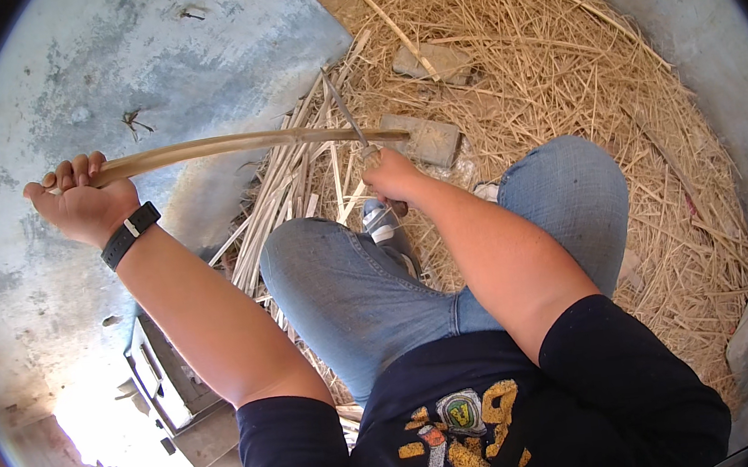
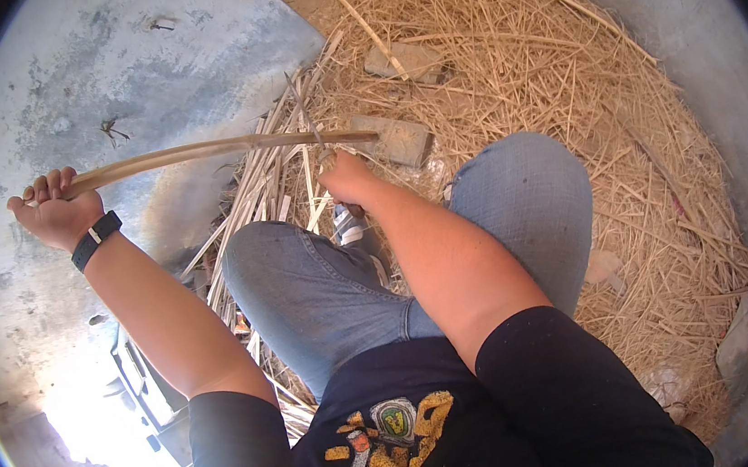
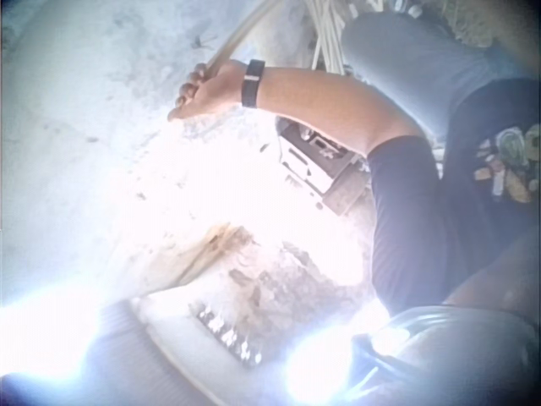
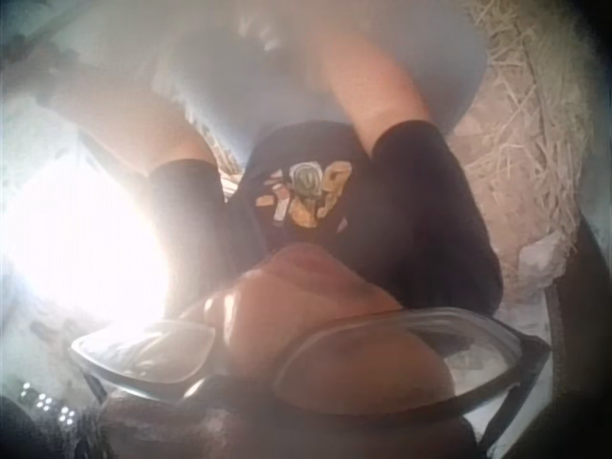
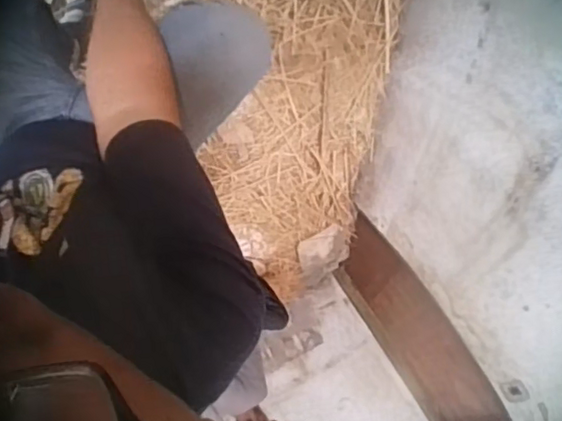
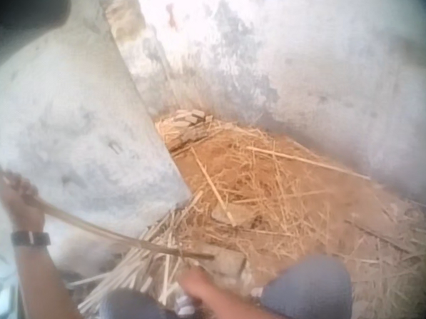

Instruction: The person sits on a straw-covered floor and uses a machete to split a long bamboo pole into thin strips. They hold the pole with one hand and repeatedly strike it with the machete to separate the fibers, dropping the resulting strips onto the floor.

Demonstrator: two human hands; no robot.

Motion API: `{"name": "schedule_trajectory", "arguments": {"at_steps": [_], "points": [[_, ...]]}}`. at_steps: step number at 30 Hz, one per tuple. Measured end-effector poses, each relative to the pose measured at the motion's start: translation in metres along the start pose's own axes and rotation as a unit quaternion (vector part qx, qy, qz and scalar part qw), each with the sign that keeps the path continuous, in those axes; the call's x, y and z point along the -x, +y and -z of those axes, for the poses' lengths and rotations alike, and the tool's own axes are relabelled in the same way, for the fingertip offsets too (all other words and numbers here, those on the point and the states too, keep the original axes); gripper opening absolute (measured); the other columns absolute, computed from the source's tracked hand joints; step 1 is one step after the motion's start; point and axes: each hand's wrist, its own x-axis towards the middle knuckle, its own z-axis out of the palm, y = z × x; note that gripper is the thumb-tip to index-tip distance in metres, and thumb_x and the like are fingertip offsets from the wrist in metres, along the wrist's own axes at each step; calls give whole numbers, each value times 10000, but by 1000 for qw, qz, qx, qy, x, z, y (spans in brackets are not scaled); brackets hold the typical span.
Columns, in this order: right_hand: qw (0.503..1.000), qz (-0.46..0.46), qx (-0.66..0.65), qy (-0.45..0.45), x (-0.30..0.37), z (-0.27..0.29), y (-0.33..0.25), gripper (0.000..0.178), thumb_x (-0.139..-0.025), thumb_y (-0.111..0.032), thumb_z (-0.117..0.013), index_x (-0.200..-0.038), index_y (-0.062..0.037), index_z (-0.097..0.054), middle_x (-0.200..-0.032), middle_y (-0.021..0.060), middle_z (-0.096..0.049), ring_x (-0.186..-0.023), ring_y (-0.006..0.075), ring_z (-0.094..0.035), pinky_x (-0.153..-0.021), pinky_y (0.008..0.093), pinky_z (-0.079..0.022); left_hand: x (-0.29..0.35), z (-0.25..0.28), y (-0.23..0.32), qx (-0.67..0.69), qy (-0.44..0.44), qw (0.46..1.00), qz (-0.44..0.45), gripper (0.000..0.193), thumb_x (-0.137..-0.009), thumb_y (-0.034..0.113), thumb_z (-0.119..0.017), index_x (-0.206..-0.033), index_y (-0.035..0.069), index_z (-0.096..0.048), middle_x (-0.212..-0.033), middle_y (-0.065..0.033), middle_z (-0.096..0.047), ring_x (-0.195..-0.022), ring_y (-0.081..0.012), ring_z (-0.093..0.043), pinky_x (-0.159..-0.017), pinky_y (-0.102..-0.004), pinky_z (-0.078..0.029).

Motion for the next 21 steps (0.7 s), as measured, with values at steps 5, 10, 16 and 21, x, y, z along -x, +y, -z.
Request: {"name": "schedule_trajectory", "arguments": {"at_steps": [5, 10, 16, 21], "points": [[1000, 2, -5, -7, 6, -1, -4, 480, -823, -157, -636, -1202, 104, -501, -768, 181, -664, -577, 250, -659, -522, 376, -518, 5, -3, 6, -15, 9, 1000, -11, 342, -985, 395, -516, -835, 114, -391, -682, -2, -371, -580, -132, -363, -542, -286, -351], [1000, 6, 23, -4, 7, -2, -4, 452, -822, -175, -643, -1164, 93, -516, -772, 184, -666, -583, 252, -665, -533, 380, -522, 5, 0, 7, -4, 6, 1000, -9, 329, -988, 383, -525, -832, 125, -394, -677, 9, -366, -570, -116, -367, -539, -275, -357], [1000, -3, 12, 0, 11, -2, -6, 457, -827, -183, -641, -1172, 87, -513, -766, 180, -664, -574, 247, -659, -534, 383, -522, 4, 1, 6, 0, -2, 1000, -8, 324, -988, 380, -530, -832, 129, -398, -675, 14, -364, -565, -108, -370, -535, -269, -358], [1000, 6, -3, -3, 10, -1, -5, 476, -827, -178, -641, -1195, 89, -502, -764, 176, -663, -555, 243, -650, -514, 379, -516, 5, -2, 6, 8, -6, 1000, -8, 319, -988, 373, -541, -836, 129, -401, -683, 16, -362, -565, -107, -369, -536, -270, -357]]}}
